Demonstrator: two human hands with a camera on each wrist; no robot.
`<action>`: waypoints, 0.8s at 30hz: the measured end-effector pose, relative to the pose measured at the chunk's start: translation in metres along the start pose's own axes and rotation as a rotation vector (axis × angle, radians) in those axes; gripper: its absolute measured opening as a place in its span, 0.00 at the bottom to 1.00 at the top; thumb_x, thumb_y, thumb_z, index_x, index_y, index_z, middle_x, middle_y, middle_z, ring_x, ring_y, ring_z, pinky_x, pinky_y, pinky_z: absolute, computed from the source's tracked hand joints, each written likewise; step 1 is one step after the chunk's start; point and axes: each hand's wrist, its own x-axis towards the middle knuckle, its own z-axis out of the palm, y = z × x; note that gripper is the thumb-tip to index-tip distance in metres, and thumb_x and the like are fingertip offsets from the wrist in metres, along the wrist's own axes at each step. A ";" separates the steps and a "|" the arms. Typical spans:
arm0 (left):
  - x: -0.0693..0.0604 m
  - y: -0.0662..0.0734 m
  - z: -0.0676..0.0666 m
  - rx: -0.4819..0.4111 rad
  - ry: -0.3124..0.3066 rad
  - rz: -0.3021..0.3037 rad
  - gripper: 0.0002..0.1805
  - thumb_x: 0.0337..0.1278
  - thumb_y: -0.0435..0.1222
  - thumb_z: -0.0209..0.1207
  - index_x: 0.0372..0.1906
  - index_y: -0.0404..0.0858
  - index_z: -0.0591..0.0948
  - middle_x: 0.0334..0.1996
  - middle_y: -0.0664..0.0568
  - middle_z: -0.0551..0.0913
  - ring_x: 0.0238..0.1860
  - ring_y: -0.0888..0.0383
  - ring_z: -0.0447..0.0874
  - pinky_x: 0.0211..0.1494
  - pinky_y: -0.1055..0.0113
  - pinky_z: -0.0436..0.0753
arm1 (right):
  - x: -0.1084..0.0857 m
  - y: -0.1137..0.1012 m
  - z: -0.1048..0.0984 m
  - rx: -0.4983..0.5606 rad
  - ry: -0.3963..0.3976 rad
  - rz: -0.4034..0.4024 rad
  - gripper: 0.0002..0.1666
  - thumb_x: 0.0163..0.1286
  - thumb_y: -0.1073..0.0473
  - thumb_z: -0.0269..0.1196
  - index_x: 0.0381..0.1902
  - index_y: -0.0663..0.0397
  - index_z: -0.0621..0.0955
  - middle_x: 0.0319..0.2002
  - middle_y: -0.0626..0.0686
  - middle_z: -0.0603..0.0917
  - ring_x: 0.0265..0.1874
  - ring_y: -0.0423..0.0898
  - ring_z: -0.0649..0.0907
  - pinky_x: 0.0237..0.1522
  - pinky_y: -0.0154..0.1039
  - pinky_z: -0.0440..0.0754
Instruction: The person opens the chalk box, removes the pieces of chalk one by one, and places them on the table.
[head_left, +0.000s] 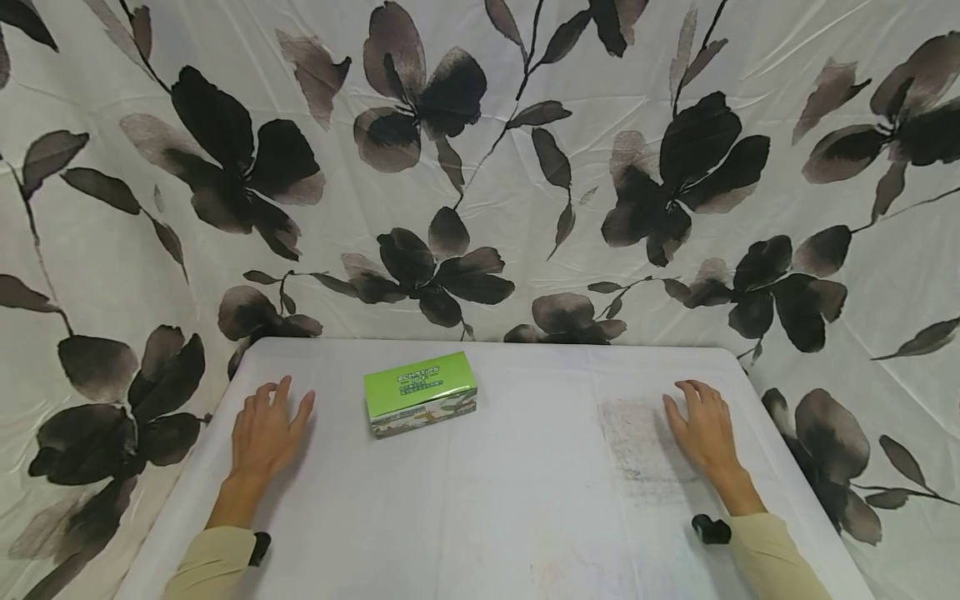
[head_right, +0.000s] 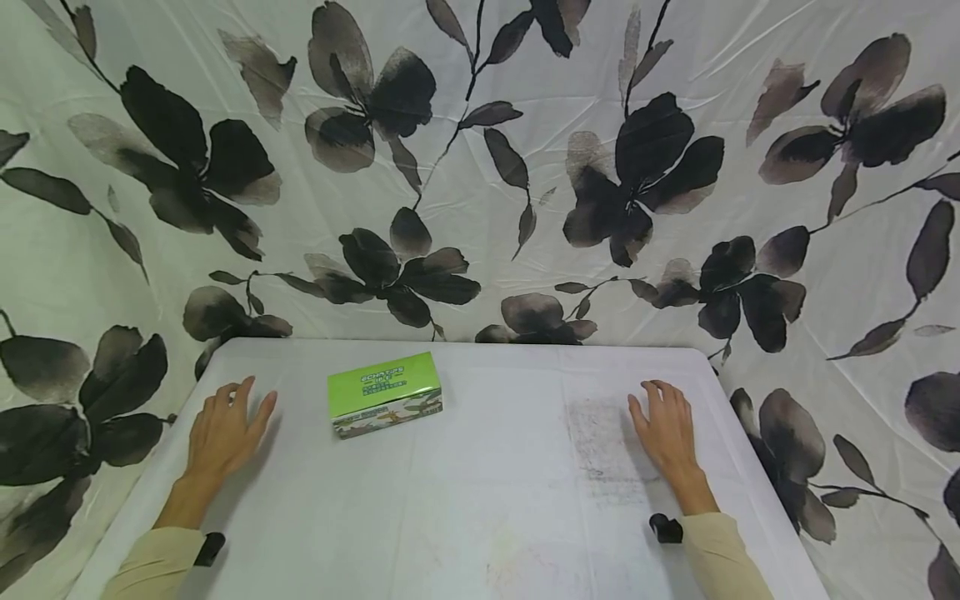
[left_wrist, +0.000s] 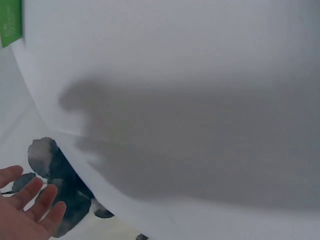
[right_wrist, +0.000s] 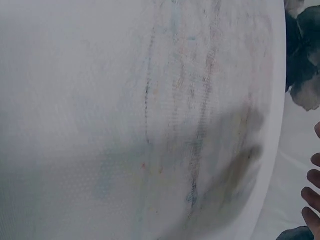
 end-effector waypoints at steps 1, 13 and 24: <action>0.000 0.003 0.000 -0.007 -0.002 -0.005 0.35 0.79 0.53 0.47 0.69 0.24 0.67 0.60 0.22 0.69 0.58 0.26 0.70 0.59 0.31 0.72 | 0.000 -0.001 0.000 0.008 0.008 0.000 0.18 0.68 0.64 0.69 0.50 0.73 0.81 0.48 0.72 0.81 0.51 0.73 0.78 0.53 0.70 0.74; 0.001 0.028 0.005 -0.101 0.009 -0.050 0.35 0.80 0.54 0.44 0.70 0.26 0.69 0.60 0.24 0.71 0.58 0.28 0.72 0.58 0.33 0.75 | 0.011 -0.021 0.004 0.114 0.006 0.056 0.16 0.69 0.63 0.69 0.49 0.70 0.82 0.48 0.70 0.82 0.48 0.70 0.80 0.49 0.66 0.78; 0.005 0.053 0.012 -0.190 -0.002 -0.090 0.35 0.80 0.55 0.44 0.71 0.29 0.70 0.61 0.29 0.72 0.62 0.31 0.72 0.61 0.34 0.75 | 0.013 -0.045 0.008 0.198 -0.084 0.132 0.16 0.72 0.62 0.66 0.51 0.69 0.81 0.51 0.69 0.80 0.50 0.67 0.79 0.49 0.65 0.78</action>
